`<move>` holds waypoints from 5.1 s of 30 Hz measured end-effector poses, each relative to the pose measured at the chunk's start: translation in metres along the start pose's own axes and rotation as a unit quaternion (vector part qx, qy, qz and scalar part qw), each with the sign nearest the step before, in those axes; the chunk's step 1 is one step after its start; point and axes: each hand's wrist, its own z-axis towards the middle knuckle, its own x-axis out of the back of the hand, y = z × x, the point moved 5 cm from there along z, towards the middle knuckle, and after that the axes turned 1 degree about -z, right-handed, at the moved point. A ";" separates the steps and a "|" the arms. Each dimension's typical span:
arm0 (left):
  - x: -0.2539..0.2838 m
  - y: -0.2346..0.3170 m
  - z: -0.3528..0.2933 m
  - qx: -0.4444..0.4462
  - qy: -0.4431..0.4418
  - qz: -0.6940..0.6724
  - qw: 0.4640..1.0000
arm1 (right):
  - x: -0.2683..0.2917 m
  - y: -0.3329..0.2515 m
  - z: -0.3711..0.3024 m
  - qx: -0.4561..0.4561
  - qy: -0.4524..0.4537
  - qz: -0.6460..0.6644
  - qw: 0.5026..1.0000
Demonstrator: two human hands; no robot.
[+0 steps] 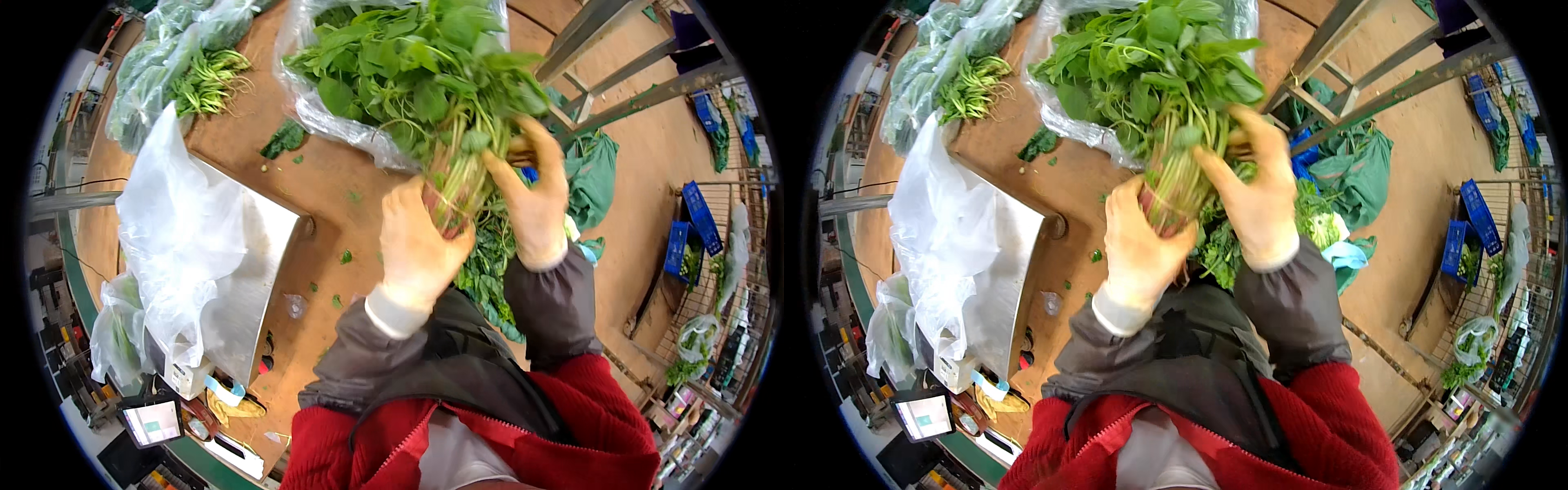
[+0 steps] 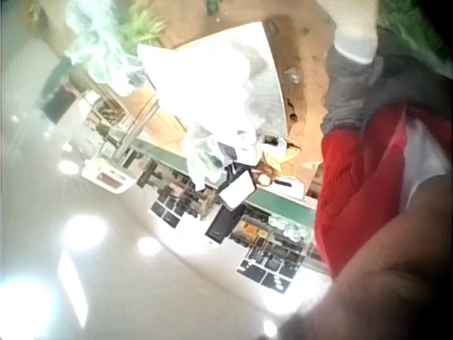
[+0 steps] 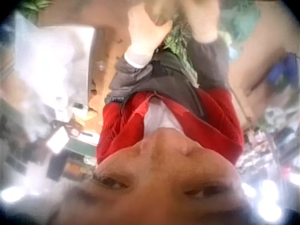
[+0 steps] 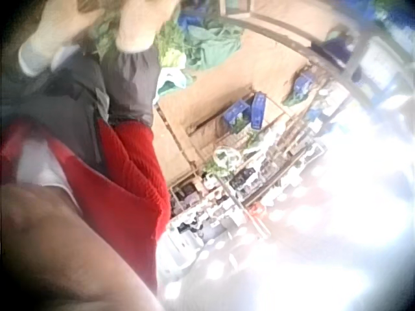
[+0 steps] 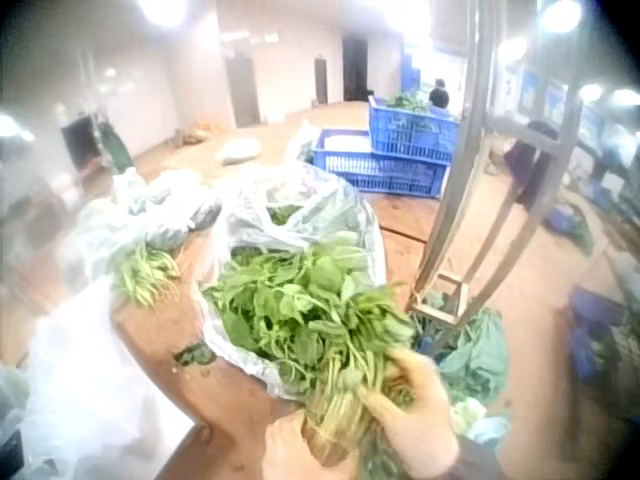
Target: The person gathers leafy green vegetables with red roots, trims them with shears, and places them into plastic bags on a digital scale. The person repeats this process for multiple bunches, adjusting the bags and interacting with a tablet at the workstation.
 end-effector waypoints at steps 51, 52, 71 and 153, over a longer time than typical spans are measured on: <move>-0.085 -0.108 -0.061 0.412 -0.211 -0.662 0.589 | -0.028 0.124 -0.055 -0.259 -0.188 0.180 0.930; -0.087 -0.109 -0.062 0.423 -0.206 -0.651 0.596 | -0.025 0.123 -0.050 -0.224 -0.184 0.110 0.951; -0.106 -0.105 -0.069 0.446 -0.194 -0.575 0.658 | -0.040 0.108 0.018 0.005 -0.228 -0.111 0.967; -0.135 -0.090 -0.074 0.323 -0.211 -0.077 0.919 | -0.156 0.094 -0.045 0.228 -0.418 -0.570 0.670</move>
